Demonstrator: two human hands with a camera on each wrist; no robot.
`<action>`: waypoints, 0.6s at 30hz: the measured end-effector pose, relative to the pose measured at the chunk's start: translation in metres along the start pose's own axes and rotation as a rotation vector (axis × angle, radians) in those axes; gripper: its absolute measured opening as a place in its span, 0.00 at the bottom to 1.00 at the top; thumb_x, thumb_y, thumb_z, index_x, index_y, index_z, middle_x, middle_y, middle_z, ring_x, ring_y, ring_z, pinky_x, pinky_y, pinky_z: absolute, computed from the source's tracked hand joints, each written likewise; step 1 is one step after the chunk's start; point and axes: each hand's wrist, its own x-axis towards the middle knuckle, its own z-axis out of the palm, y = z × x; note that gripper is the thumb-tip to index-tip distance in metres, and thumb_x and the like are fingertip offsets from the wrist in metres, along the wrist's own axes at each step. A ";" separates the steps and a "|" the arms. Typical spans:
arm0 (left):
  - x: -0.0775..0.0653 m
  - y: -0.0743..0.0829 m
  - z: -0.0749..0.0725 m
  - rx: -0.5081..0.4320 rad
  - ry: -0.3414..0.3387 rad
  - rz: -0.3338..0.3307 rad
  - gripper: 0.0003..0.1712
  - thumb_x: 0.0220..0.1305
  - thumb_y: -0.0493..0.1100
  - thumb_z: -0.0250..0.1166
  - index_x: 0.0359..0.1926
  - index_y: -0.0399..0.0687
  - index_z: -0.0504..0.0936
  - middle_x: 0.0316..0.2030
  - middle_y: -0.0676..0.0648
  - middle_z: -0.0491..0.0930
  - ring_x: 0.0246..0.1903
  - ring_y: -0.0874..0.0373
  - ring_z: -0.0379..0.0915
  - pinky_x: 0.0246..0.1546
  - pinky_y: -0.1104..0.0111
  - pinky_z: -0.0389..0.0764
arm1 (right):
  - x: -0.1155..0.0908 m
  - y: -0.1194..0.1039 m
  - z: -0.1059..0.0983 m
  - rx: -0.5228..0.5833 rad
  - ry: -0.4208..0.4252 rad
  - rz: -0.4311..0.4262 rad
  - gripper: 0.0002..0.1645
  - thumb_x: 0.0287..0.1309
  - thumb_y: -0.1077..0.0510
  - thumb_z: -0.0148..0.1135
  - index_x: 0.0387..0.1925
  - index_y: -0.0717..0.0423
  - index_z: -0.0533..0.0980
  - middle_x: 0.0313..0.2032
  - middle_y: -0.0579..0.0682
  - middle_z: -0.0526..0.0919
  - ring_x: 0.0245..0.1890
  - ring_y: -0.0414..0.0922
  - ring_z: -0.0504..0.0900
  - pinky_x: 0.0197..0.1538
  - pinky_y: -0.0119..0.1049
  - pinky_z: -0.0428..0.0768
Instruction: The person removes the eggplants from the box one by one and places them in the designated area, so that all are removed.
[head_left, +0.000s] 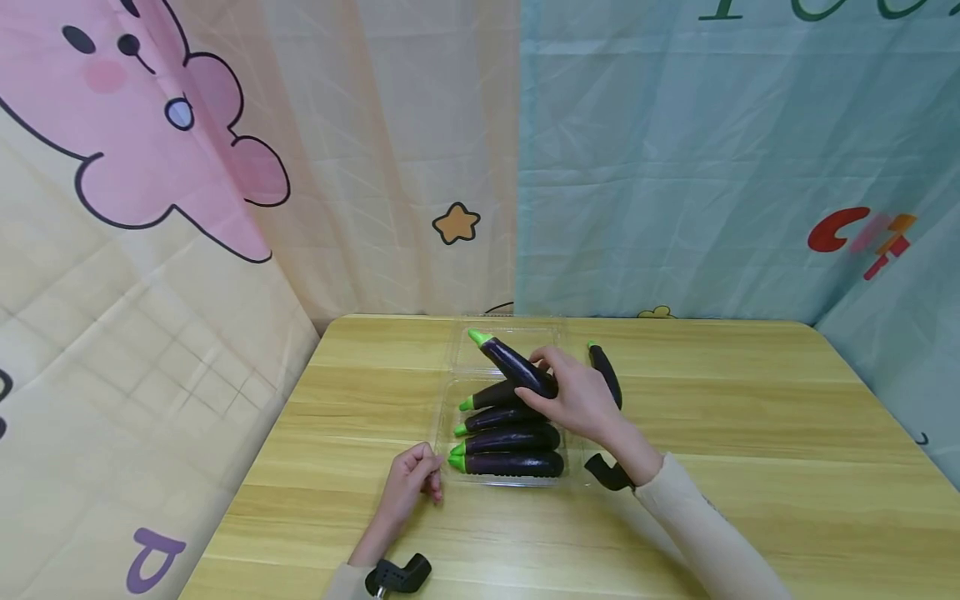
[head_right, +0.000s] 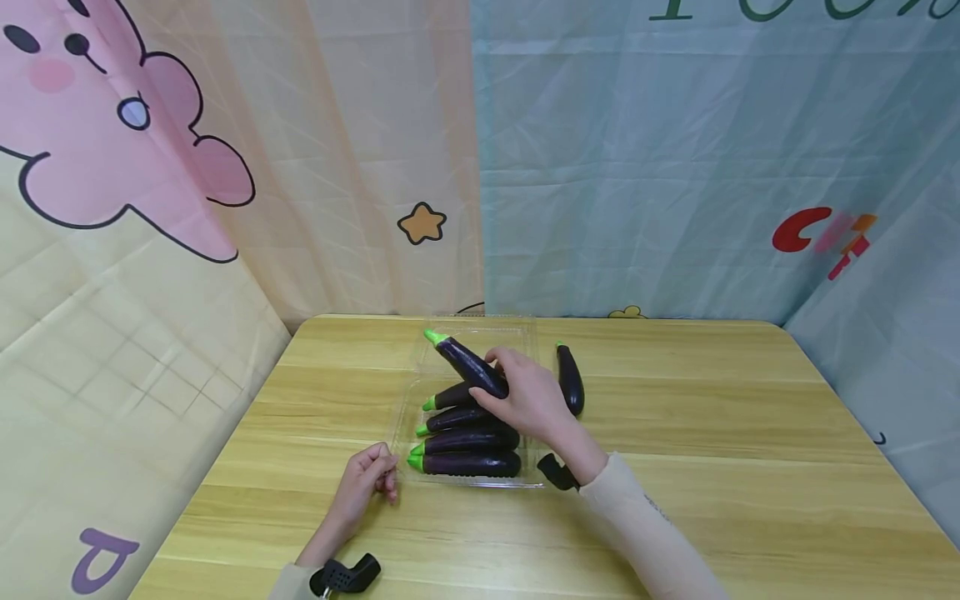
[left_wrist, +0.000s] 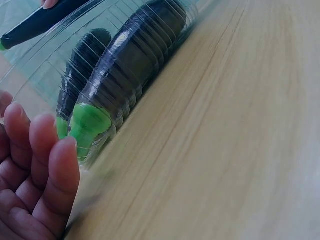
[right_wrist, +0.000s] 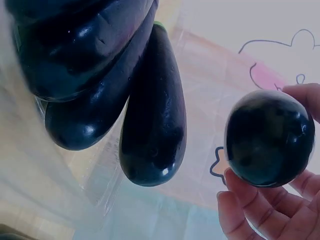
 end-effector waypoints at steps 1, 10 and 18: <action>0.000 0.000 0.000 0.000 -0.002 0.000 0.19 0.67 0.33 0.52 0.23 0.25 0.59 0.15 0.50 0.70 0.14 0.61 0.69 0.16 0.71 0.76 | 0.000 0.001 0.000 0.005 0.006 0.008 0.28 0.51 0.42 0.68 0.47 0.53 0.72 0.36 0.49 0.81 0.27 0.40 0.77 0.26 0.35 0.75; 0.000 0.002 0.001 -0.009 0.004 -0.005 0.19 0.67 0.33 0.53 0.23 0.25 0.58 0.15 0.50 0.69 0.14 0.61 0.68 0.16 0.71 0.75 | -0.003 0.009 -0.002 0.030 0.082 0.013 0.28 0.52 0.41 0.67 0.48 0.52 0.70 0.35 0.48 0.78 0.24 0.39 0.73 0.24 0.33 0.73; 0.000 0.002 0.001 -0.013 0.008 -0.010 0.19 0.67 0.33 0.53 0.23 0.25 0.58 0.14 0.50 0.69 0.14 0.61 0.68 0.16 0.72 0.75 | -0.004 0.015 -0.005 0.076 0.119 0.044 0.28 0.52 0.43 0.68 0.47 0.56 0.70 0.34 0.50 0.77 0.22 0.40 0.72 0.22 0.34 0.71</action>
